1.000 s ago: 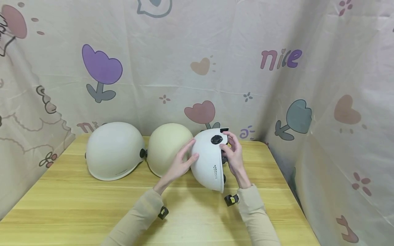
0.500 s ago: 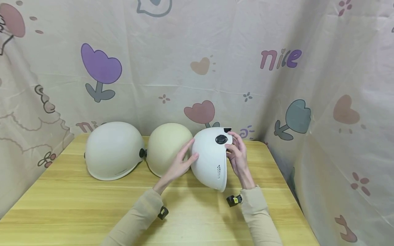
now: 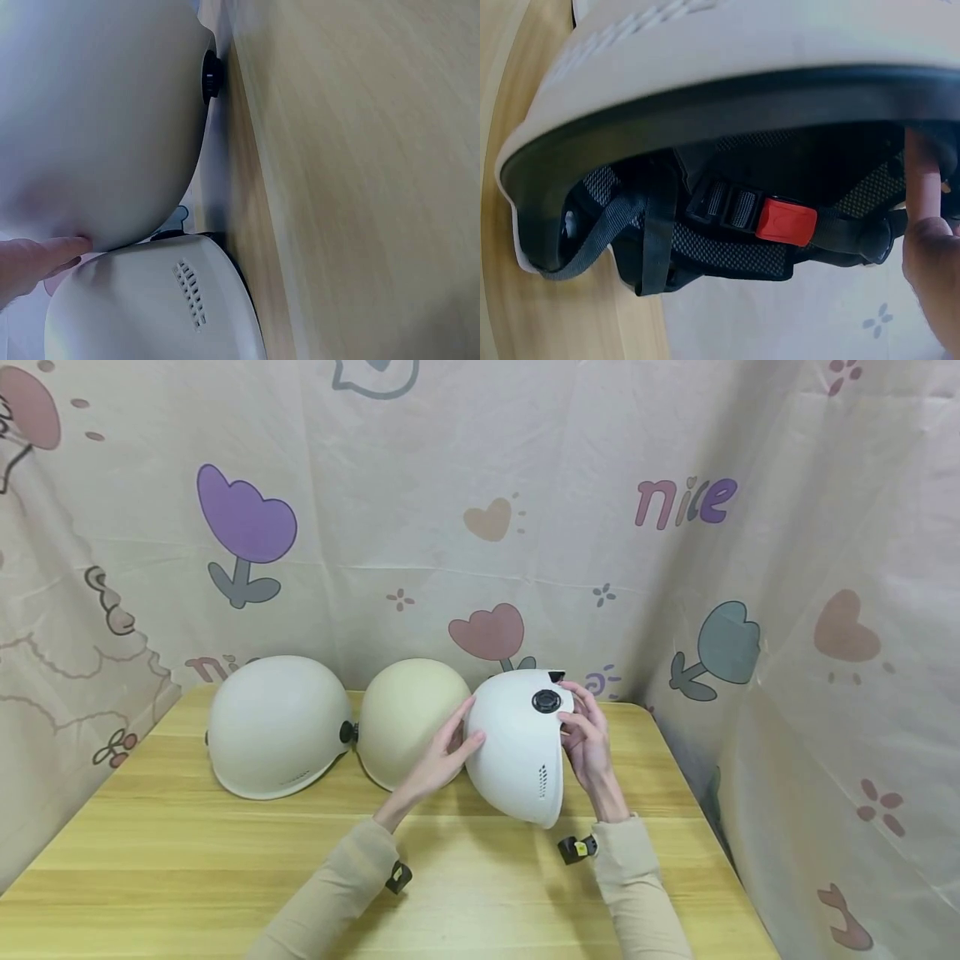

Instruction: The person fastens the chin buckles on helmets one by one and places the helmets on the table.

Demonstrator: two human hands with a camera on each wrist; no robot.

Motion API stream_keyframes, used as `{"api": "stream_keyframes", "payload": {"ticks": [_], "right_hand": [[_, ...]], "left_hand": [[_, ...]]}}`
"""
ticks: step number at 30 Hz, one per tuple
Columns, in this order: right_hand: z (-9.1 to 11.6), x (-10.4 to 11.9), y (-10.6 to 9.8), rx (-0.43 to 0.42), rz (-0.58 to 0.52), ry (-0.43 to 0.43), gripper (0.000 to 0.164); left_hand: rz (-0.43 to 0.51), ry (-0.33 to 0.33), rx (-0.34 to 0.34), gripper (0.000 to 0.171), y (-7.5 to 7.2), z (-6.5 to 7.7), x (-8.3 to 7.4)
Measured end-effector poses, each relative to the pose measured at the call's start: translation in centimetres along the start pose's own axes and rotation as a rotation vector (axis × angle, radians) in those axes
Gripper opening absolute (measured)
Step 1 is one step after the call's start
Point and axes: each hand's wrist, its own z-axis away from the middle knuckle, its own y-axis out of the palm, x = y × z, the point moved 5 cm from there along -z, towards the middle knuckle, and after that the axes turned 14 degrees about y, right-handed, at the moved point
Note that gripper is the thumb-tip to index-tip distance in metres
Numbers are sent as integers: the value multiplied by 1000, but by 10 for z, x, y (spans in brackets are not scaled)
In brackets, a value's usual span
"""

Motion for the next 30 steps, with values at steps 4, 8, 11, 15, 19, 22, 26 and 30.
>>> {"api": "stream_keyframes", "payload": {"ticks": [4, 8, 11, 15, 19, 22, 26, 30], "right_hand": [[0, 4, -8, 64, -11, 21, 45], [2, 11, -19, 209, -23, 37, 47], [5, 15, -25, 313, -48, 58, 48], [7, 16, -29, 383, -102, 80, 49], [8, 16, -32, 367, -144, 67, 48], [8, 15, -35, 349, -193, 58, 47], [10, 11, -38, 360, -289, 56, 46], [11, 4, -41, 382, -392, 51, 46]], "left_hand": [[-24, -15, 13, 72, 2, -2, 0], [-42, -27, 25, 74, 5, -4, 0], [-48, -28, 36, 75, 7, -4, 1], [-52, -21, 41, 75, 9, -6, 2], [-65, -18, 40, 76, 9, -8, 2], [-73, -13, 43, 77, 9, -9, 2], [-76, -10, 47, 79, 10, -10, 1], [-79, -12, 42, 79, 9, -9, 2]]}}
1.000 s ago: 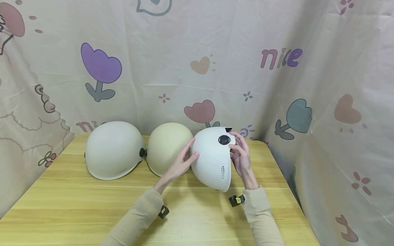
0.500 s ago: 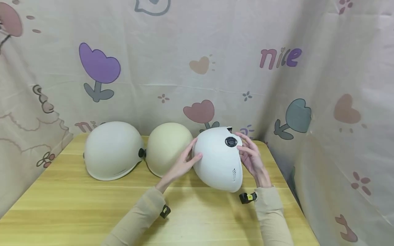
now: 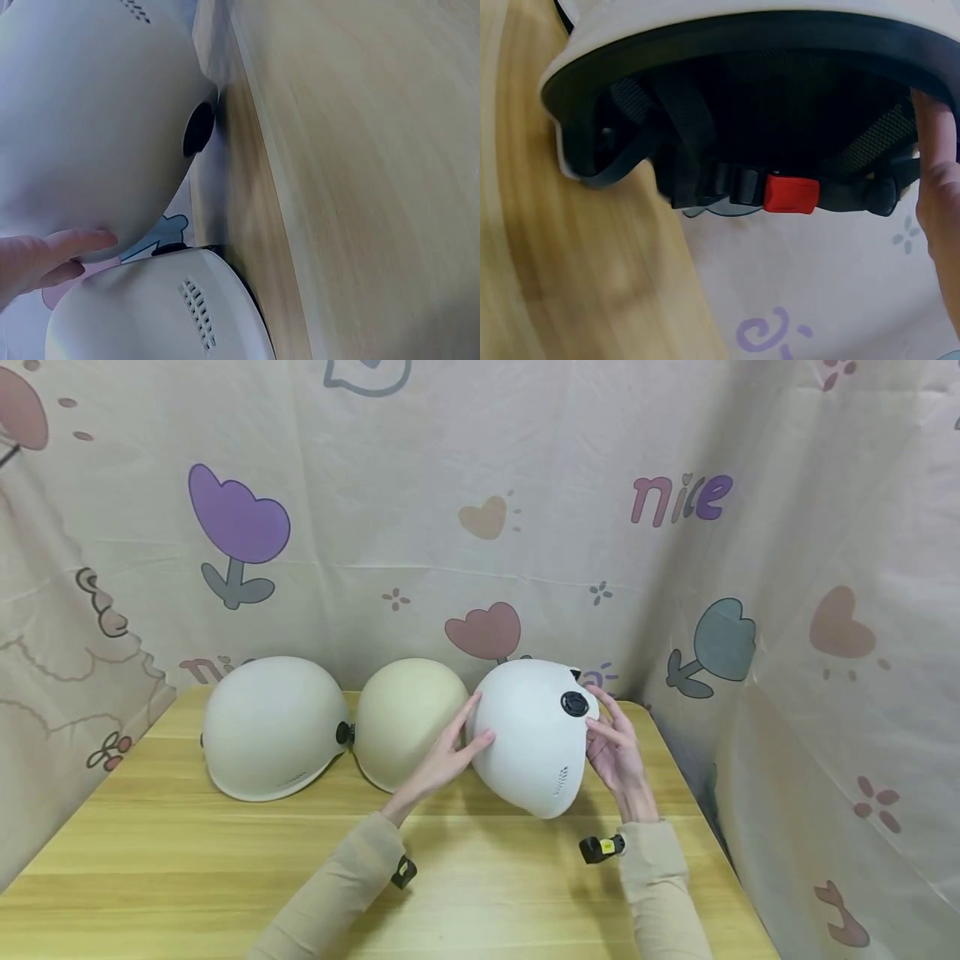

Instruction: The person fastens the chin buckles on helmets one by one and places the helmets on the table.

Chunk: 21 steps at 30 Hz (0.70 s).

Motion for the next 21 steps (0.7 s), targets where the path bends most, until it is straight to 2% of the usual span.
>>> {"api": "stream_keyframes", "payload": {"ticks": [3, 6, 8, 11, 16, 21], "right_hand": [[1, -4, -3, 31, -46, -12, 47], [4, -4, -6, 65, -43, -13, 47], [5, -3, -8, 83, -4, 2, 48], [8, 2, -11, 67, 129, 39, 47], [9, 12, -12, -69, 411, 120, 52], [7, 17, -11, -257, 586, 153, 55]], "left_hand": [[-5, -5, -6, 78, -1, 0, 2], [-13, -7, -11, 78, -1, -1, 4], [-19, -12, -12, 78, -1, -1, 4], [-25, -15, -14, 79, 0, -2, 4], [-29, -27, -13, 80, 2, -2, 4], [-45, -46, -8, 84, 5, -1, 6]]}}
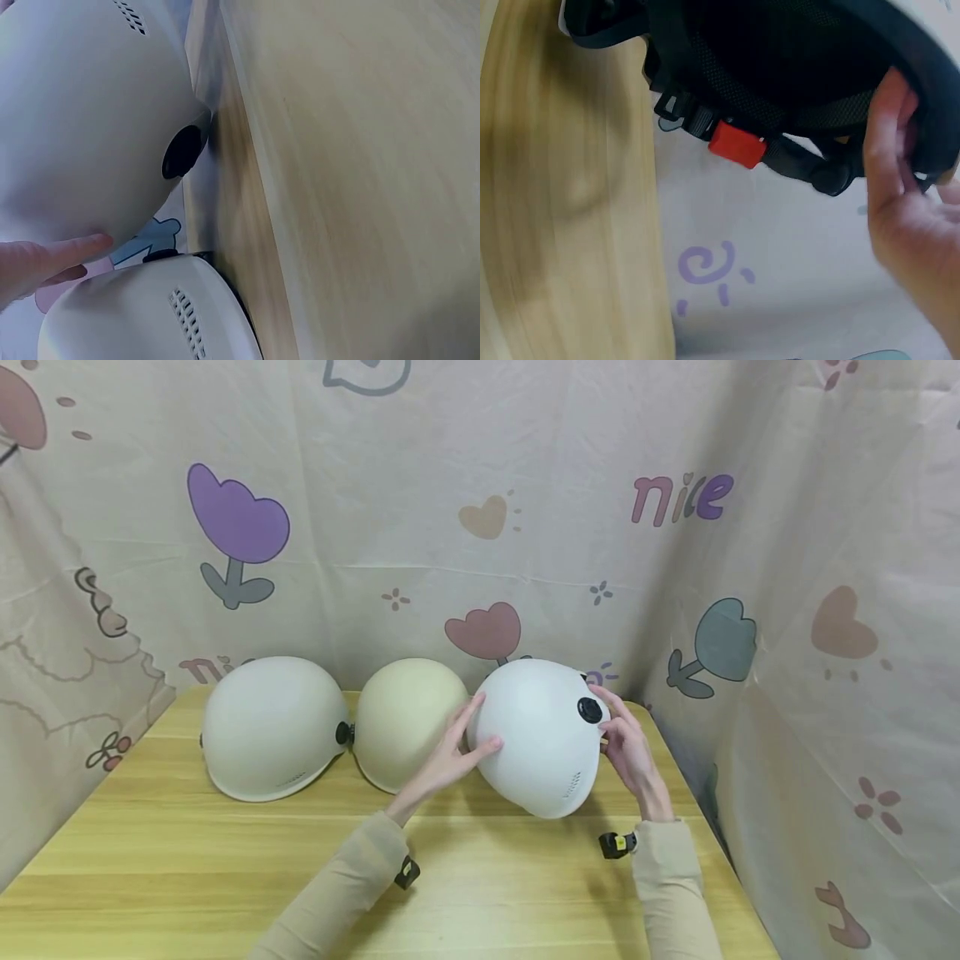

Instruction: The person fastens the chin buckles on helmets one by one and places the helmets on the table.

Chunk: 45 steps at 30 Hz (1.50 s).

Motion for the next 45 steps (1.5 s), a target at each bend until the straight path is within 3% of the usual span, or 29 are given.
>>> {"api": "stream_keyframes", "payload": {"ticks": [6, 11, 14, 21, 29, 33, 38, 45], "right_hand": [[-1, 1, 1, -265, 216, 42, 44], [-1, 1, 3, -442, 486, 65, 59], [0, 2, 2, -481, 566, 92, 65], [6, 11, -3, -424, 647, 129, 69], [6, 17, 4, -231, 678, -5, 56], [7, 15, 2, -261, 691, 18, 56], [5, 13, -1, -318, 841, 54, 75], [4, 12, -7, -302, 872, 125, 82]], "left_hand": [[-15, 0, -15, 88, 4, 1, -2], [-6, -8, -36, 89, 8, 0, -4], [-5, -31, -49, 90, 10, 1, -2], [-7, -1, -57, 86, 11, 2, 0], [40, 31, -23, 87, 14, 3, 1], [38, 42, -3, 87, 17, 4, 2], [26, 43, 9, 88, 20, 3, 4], [129, 27, 14, 90, 23, 0, 10]]}}
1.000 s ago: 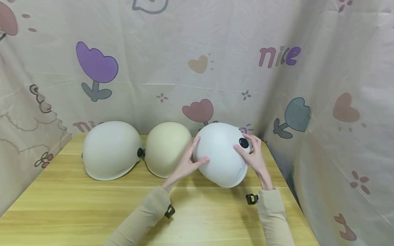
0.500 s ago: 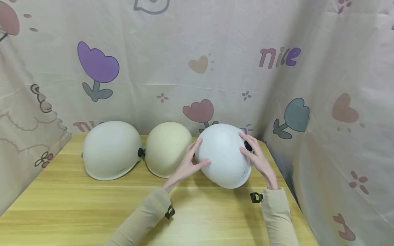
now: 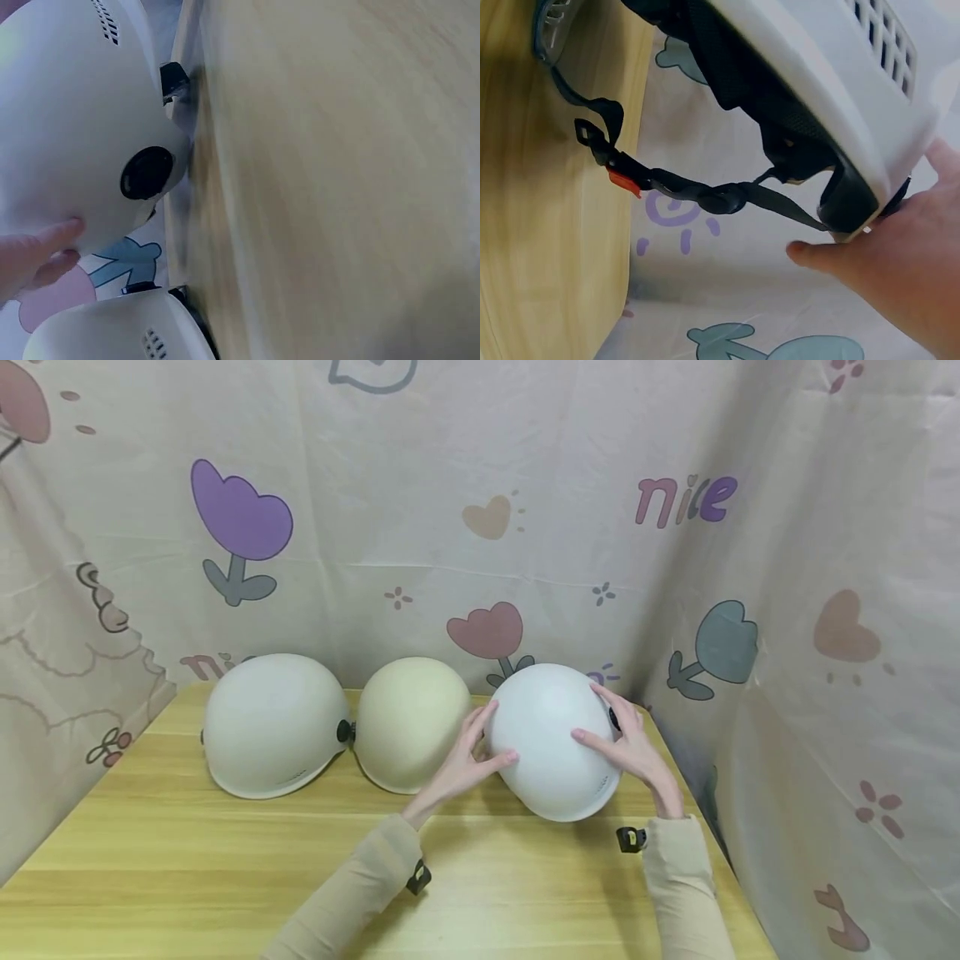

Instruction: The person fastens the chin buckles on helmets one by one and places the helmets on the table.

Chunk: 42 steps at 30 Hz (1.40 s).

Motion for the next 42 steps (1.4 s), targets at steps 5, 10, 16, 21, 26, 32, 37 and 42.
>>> {"api": "stream_keyframes", "payload": {"ticks": [5, 10, 16, 21, 26, 32, 37, 42], "right_hand": [[-4, -2, 1, 37, 4, -39, 81], [-10, -9, 4, 36, 2, -54, 84], [-13, -21, 4, 40, -52, -6, 86], [-13, -30, 6, 61, -86, 3, 86], [-15, -47, 15, 110, -146, 36, 86], [-21, -60, 25, 158, -228, 46, 88], [-24, -65, 29, 173, -276, 47, 89], [-26, -71, 32, 193, -327, 57, 89]], "left_hand": [[78, -23, 44, 91, 3, 2, 5], [94, -32, 62, 92, 3, 4, 8], [-5, -36, 64, 96, 1, 5, 14], [-87, -58, 72, 98, -2, 7, 16], [-78, -89, 96, 100, -1, 7, 19], [-81, -102, 96, 103, -2, 7, 24], [-103, -125, 85, 101, -2, 7, 27], [-95, -151, 84, 100, 0, 7, 30]]}}
